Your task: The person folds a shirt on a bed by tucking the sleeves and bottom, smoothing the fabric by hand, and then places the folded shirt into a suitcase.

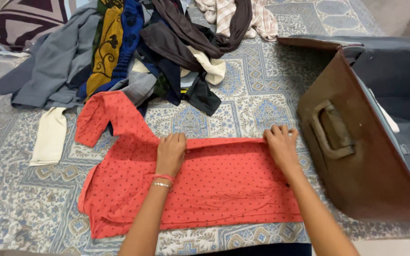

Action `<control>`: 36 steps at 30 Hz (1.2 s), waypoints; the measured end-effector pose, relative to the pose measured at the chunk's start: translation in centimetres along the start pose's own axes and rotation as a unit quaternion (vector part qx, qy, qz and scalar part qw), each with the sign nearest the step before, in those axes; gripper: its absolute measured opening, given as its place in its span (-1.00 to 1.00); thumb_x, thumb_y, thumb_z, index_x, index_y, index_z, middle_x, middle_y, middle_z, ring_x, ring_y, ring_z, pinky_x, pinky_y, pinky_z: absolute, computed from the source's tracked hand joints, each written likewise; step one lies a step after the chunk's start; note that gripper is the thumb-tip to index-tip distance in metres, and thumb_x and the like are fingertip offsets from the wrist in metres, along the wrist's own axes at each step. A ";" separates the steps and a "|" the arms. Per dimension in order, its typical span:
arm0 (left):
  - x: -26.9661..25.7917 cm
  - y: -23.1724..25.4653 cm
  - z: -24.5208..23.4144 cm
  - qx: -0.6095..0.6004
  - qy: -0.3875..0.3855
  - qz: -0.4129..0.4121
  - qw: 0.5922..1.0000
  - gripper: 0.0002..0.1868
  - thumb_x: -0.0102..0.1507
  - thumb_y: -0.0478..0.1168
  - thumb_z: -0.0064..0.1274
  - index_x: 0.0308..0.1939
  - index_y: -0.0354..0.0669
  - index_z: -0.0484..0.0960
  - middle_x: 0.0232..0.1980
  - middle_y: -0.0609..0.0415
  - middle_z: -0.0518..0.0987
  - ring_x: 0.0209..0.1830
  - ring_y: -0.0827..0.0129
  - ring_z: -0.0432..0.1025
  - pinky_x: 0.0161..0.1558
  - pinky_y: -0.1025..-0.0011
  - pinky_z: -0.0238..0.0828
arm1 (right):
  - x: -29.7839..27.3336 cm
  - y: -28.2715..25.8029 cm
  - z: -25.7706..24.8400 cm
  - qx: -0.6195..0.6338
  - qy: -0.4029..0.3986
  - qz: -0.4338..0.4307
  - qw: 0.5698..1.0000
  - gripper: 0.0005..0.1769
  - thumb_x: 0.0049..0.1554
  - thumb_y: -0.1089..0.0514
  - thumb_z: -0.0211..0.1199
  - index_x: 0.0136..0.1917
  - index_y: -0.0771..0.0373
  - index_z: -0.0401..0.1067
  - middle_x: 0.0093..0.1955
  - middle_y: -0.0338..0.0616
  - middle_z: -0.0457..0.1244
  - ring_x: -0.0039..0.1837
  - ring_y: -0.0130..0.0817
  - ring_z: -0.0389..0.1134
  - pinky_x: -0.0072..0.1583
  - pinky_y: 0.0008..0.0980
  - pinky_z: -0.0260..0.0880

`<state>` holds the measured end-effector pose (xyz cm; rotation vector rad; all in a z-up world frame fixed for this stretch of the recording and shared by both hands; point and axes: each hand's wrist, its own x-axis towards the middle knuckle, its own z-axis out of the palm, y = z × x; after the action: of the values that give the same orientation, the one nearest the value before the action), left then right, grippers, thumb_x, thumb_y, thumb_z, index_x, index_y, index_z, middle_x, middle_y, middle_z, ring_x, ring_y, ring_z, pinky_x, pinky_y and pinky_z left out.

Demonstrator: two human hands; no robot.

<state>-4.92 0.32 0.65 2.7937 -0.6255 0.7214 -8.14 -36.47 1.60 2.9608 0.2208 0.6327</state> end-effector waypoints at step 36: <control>-8.3 6.3 -4.7 -0.152 0.000 -0.186 0.971 -0.73 0.14 -0.47 0.02 -0.20 -0.04 0.69 -0.12 0.13 0.56 -0.01 0.25 0.44 0.14 0.17 0.18 | -10.3 -2.7 -3.5 0.365 0.034 0.231 0.901 -0.64 -0.06 0.55 0.10 -0.02 0.34 0.50 -0.02 0.03 0.36 0.07 -0.08 0.39 0.13 -0.21 0.38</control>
<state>-16.30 -1.07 1.08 2.5180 -0.1793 0.5010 -19.21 -35.21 0.26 3.7635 -0.3407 0.8583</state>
